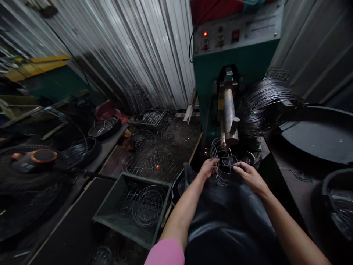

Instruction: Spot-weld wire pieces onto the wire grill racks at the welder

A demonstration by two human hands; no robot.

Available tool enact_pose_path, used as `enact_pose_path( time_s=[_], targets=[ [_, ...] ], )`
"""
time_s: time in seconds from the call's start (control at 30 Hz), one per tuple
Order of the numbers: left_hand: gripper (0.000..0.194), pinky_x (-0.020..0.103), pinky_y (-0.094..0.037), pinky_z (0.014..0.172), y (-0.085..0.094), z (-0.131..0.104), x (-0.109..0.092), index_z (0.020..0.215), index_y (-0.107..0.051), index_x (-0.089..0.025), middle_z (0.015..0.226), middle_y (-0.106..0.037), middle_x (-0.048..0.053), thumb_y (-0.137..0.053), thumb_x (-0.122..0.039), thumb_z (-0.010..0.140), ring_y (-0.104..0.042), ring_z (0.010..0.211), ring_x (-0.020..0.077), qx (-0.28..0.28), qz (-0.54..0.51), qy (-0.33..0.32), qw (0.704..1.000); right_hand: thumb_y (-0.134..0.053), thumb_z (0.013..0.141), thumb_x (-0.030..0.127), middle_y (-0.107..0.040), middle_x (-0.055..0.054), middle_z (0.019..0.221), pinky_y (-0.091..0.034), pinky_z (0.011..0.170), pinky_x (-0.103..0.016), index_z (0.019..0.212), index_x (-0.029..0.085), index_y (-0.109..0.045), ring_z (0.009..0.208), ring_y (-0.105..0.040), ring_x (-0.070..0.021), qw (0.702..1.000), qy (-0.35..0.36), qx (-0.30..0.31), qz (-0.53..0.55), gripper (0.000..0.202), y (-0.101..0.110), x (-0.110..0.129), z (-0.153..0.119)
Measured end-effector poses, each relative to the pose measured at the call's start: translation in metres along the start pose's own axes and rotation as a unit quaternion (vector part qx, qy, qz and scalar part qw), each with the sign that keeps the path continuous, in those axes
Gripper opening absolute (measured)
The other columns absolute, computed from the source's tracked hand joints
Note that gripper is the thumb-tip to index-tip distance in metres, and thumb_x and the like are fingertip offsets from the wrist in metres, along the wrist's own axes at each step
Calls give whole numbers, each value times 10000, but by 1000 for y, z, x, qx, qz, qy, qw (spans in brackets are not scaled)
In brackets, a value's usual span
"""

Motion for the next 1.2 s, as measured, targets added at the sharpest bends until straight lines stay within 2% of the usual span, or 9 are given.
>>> enact_pose_path(
  time_s=[0.3, 0.47, 0.53, 0.6, 0.7, 0.77, 0.83, 1.07, 1.2],
  targets=[
    [364, 227, -388, 491, -10, 4, 3, 852, -571, -135, 590, -458, -37, -683, -426, 663, -463, 469, 79, -9, -28, 69, 997, -577, 682, 498, -604, -30, 709, -432, 652, -282, 737, 172, -592, 688, -541, -178, 999, 31, -36, -12, 331, 4, 18, 20],
    [489, 275, -465, 555, -11, -2, 16, 980, -549, -137, 645, -500, -2, -595, -538, 703, -521, 536, 113, 17, -13, 81, 997, -586, 693, 508, -629, -44, 785, -438, 665, -285, 838, 170, -608, 759, -564, -196, 1000, 1, -24, 14, 369, 7, 6, 4],
    [536, 325, -493, 648, 0, -8, 12, 1076, -524, -144, 791, -554, 54, -576, -535, 714, -579, 688, 159, -10, 48, 10, 999, -597, 695, 507, -626, -43, 788, -438, 662, -287, 850, 167, -605, 749, -561, -192, 1000, -18, 9, 23, 374, 5, -3, -6],
    [569, 393, -469, 813, 9, -18, -4, 1179, -483, -173, 1047, -551, 114, -628, -425, 690, -565, 951, 226, -45, 164, -133, 976, -592, 706, 505, -613, -34, 767, -433, 647, -286, 843, 163, -598, 709, -546, -177, 999, -32, 34, 28, 369, 2, -10, -13],
    [661, 467, -247, 1052, -1, -36, -23, 1232, -469, -219, 1349, -392, 118, -670, -200, 602, -341, 1260, 294, -14, 372, -342, 863, -565, 727, 494, -568, -9, 706, -415, 609, -268, 796, 167, -577, 650, -503, -150, 999, -23, 23, 25, 335, -1, -13, -18],
    [629, 515, -110, 1087, -13, -39, -22, 1206, -490, -221, 1397, -348, 112, -649, -158, 600, -245, 1319, 309, 30, 456, -401, 794, -545, 741, 485, -524, 8, 660, -395, 572, -252, 768, 174, -558, 612, -468, -133, 1000, -11, -2, 15, 313, -2, -14, -19],
    [528, 533, -84, 1088, -20, -36, -18, 1154, -511, -200, 1378, -377, 126, -611, -150, 638, -245, 1324, 298, 41, 481, -425, 766, -524, 755, 480, -488, 21, 628, -375, 536, -240, 772, 180, -545, 579, -437, -122, 1000, -6, -21, 9, 301, -3, -14, -19],
    [368, 468, -187, 1105, -19, -21, -13, 989, -544, -197, 1325, -437, 107, -542, -68, 645, -253, 1332, 235, 49, 408, -416, 811, -515, 750, 518, -486, 19, 610, -380, 507, -238, 782, 187, -550, 565, -446, -128, 999, 0, -34, -21, 335, -2, -16, -18],
    [335, 464, -182, 1106, -17, -25, -18, 945, -541, -194, 1307, -455, 104, -552, -64, 636, -263, 1330, 226, 74, 414, -415, 807, -534, 740, 539, -522, 2, 669, -402, 544, -244, 806, 181, -559, 609, -476, -139, 1000, -13, -8, -7, 364, -6, -18, -25]
  ],
)
Point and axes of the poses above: each hand's wrist, its own z-axis towards the middle knuckle, its own y-axis out of the back of the hand, x = y × z, the point moved 6 cm from there along z, towards the middle knuckle
